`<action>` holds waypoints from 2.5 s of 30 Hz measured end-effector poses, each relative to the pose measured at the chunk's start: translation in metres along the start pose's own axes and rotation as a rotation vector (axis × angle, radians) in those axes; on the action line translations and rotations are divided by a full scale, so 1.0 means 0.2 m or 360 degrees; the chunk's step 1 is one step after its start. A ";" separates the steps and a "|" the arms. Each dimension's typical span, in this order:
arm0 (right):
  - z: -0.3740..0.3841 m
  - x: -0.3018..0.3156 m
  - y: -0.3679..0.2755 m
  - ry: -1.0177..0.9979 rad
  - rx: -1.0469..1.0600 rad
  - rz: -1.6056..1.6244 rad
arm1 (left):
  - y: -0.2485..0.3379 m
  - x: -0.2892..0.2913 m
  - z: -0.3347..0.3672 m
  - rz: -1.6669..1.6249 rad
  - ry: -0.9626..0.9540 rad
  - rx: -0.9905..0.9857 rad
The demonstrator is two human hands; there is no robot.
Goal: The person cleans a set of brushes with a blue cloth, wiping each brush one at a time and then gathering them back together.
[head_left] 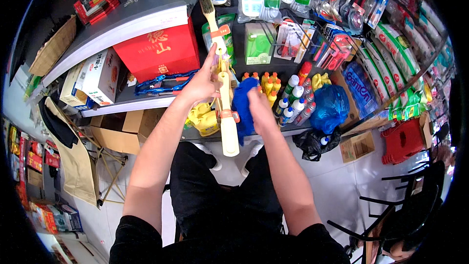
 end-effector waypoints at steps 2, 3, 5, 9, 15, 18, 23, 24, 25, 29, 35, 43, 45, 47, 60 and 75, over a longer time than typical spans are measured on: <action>0.00 -0.08 0.06 -0.0131 0.0007 -0.0326 | -0.01 -0.01 0.00 -0.0039 -0.0001 0.0020; -0.04 -0.12 0.07 -0.0214 -0.0028 -0.0356 | -0.03 0.01 0.02 -0.0038 0.0009 0.0018; -0.09 -0.19 0.07 -0.0565 -0.0188 -0.0388 | -0.07 0.05 0.05 0.0089 0.0006 -0.0213; -0.06 -0.21 0.10 -0.0621 -0.0295 0.0014 | -0.04 0.02 0.02 0.0102 -0.0024 -0.0004; -0.02 -0.24 0.05 -0.0520 -0.0176 0.0028 | 0.01 0.06 0.02 0.0024 0.0044 -0.0006; -0.01 -0.24 -0.02 -0.0410 -0.0079 0.0108 | 0.01 0.08 0.02 0.0131 0.0007 0.0010; -0.03 -0.27 -0.08 -0.0373 -0.0105 0.0245 | 0.02 0.08 0.00 0.0172 -0.0028 0.0102; -0.03 -0.27 -0.09 -0.0397 -0.0096 0.0324 | 0.03 0.08 0.00 0.0218 -0.0054 0.0143; -0.02 -0.27 -0.08 -0.0394 -0.0102 0.0325 | 0.04 0.08 -0.01 0.0263 -0.0082 0.0186; 0.00 -0.26 -0.14 -0.0454 -0.0167 0.0125 | 0.12 0.09 -0.03 0.0342 -0.0144 0.0310; 0.00 -0.25 -0.16 -0.0455 -0.0231 0.0179 | 0.14 0.10 -0.02 0.0411 -0.0225 0.0340; -0.15 -0.23 -0.19 -0.0387 -0.0188 0.0145 | 0.12 0.10 -0.01 0.0251 -0.0049 0.0230; -0.14 -0.25 -0.22 -0.0403 -0.0073 0.0148 | 0.12 0.08 -0.02 0.0187 -0.0017 0.0223; -0.14 -0.26 -0.24 -0.0428 -0.0051 0.0136 | 0.15 0.07 -0.03 0.0096 0.0080 0.0116; -0.15 -0.32 -0.29 -0.0388 -0.0072 0.0189 | -0.02 0.09 -0.60 -0.0633 0.0135 0.0399; 0.07 -0.39 -0.39 -0.0306 -0.0116 0.0133 | 0.14 -0.11 -0.72 -0.0676 -0.0096 0.0493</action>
Point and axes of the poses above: each hand's wrist, its own z-axis towards the middle knuckle, its own x-axis out of the back of the hand, y = z × x, the point moved 5 cm from there along z, towards the middle knuckle, and after that the axes turned 11 degrees about y, right-handed, at the moved point
